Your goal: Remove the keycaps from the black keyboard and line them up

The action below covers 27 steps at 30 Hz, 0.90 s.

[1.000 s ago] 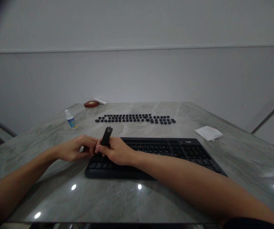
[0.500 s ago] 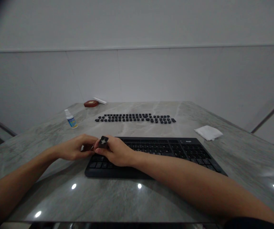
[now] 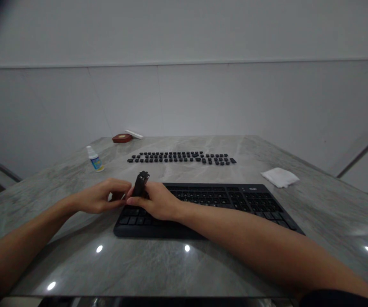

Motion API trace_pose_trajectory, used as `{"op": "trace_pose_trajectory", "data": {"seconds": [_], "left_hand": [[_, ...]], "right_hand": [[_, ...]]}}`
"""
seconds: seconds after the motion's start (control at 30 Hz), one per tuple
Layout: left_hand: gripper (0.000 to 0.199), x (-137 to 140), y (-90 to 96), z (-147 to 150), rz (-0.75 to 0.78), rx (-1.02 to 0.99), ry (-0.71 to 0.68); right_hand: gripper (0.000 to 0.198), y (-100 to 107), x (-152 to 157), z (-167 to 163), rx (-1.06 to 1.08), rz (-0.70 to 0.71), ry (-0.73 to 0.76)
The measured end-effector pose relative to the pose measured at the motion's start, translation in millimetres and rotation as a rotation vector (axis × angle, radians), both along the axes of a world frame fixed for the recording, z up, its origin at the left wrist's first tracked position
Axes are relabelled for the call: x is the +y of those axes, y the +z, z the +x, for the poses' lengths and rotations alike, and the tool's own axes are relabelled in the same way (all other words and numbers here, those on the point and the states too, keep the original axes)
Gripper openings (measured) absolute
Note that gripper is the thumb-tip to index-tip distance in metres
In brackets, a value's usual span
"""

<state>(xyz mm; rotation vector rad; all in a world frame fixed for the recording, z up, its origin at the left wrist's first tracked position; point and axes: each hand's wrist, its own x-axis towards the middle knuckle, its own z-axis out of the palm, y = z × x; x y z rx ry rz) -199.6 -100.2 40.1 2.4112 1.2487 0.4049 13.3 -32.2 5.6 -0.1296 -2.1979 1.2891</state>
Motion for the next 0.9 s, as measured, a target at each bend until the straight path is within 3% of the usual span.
{"op": "trace_pose_trajectory", "data": {"seconds": [0.13,0.43,0.6,0.9], "left_hand": [[0.009,1.0,-2.1,-0.3,-0.014,0.019,0.035],[0.017,6.7,-10.3,0.2,0.078,-0.034,0.048],[0.017,10.2,-15.8,1.3,0.090,-0.049,0.121],[0.011,3.9,-7.2,0.6,0.001,-0.076,0.033]], "right_hand": [[0.015,3.3,-3.0,1.5,0.035,0.062,-0.011],[0.018,5.2,-3.1,1.2,-0.162,0.233,-0.174],[0.023,5.8,-3.5,-0.4,-0.230,0.180,-0.185],[0.010,8.7,-4.4,2.1,-0.261,0.217,-0.186]]}}
